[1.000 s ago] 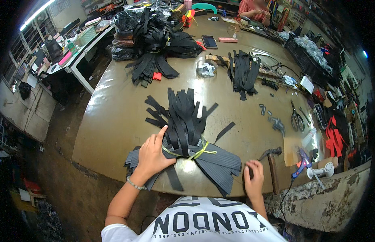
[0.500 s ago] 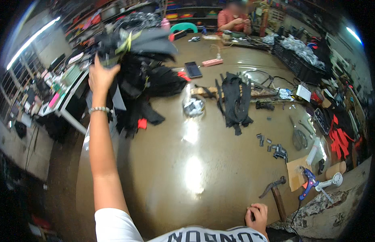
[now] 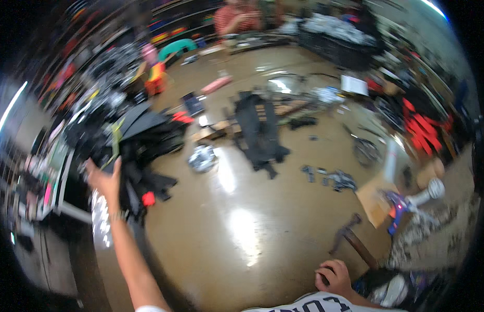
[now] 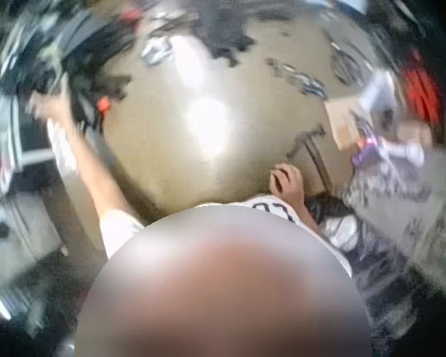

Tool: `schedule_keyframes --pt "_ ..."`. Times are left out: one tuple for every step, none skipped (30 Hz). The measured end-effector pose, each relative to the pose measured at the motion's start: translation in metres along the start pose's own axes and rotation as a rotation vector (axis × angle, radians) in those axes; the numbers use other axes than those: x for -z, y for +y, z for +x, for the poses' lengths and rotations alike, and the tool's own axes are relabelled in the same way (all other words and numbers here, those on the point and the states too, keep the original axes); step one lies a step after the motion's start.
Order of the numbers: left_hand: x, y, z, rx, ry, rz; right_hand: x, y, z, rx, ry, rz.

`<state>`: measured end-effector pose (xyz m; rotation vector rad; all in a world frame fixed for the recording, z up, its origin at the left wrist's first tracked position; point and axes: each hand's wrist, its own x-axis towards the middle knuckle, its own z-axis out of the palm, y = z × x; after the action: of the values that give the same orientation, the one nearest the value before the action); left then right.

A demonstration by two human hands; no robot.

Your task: The person assembles black fabric straps by applying hot glue to attach small rectangular pieces and then bundles the finished straps with a yellow elastic band. The person uses a hot glue gun and handles multiple strap pieces on a cluttered workbench.

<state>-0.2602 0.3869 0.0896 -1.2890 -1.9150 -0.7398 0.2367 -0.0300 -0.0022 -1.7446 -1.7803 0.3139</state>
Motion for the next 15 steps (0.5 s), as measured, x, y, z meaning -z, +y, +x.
schedule_keyframes --pt "0.009 -0.002 -0.013 -0.115 0.121 -0.133 0.001 0.0 0.001 0.02 0.003 -0.025" --pt "0.017 -0.008 -0.026 -0.164 0.079 -0.191 0.003 0.001 0.002 0.029 -0.018 -0.004" --pt "0.023 -0.017 -0.034 -0.356 0.166 -0.316 0.004 -0.001 0.001 0.029 -0.02 -0.031" --pt "0.034 -0.036 -0.042 -0.375 0.074 -0.22 0.005 -0.001 0.0 0.035 0.023 -0.036" --pt "0.041 -0.056 -0.037 -0.446 0.062 -0.387 0.005 0.0 -0.001 0.056 0.012 -0.03" --pt "0.049 -0.081 -0.036 -0.399 0.137 -0.247 0.004 0.0 -0.002 0.03 0.045 -0.024" --pt "0.059 -0.111 -0.032 -0.366 0.084 -0.311 0.002 0.002 -0.003 0.026 0.045 -0.011" --pt "0.067 -0.139 -0.026 -0.37 0.114 -0.435 0.001 0.002 -0.004 0.014 0.003 0.011" --pt "0.08 -0.168 -0.03 -0.304 0.16 -0.21 0.0 0.002 -0.003 0.013 0.03 0.021" --pt "0.089 -0.193 -0.04 -0.168 0.116 -0.09 0.001 0.002 -0.001 0.039 0.093 0.08" --pt "0.101 -0.216 -0.056 -0.169 0.014 0.105 0.004 -0.001 0.002 0.05 0.132 0.141" --pt "0.112 -0.233 -0.091 -0.307 0.236 0.111 0.01 -0.004 0.008 0.096 0.229 0.23" --pt "0.121 -0.247 -0.11 -0.322 0.074 0.137 0.017 -0.015 0.013 0.109 0.347 0.364" --pt "0.13 -0.257 -0.139 -0.388 0.043 0.276 0.027 -0.025 0.021 0.204 0.513 0.339" --pt "0.134 -0.262 -0.165 -0.454 0.058 0.409 0.039 -0.036 0.031 0.372 0.716 0.335"
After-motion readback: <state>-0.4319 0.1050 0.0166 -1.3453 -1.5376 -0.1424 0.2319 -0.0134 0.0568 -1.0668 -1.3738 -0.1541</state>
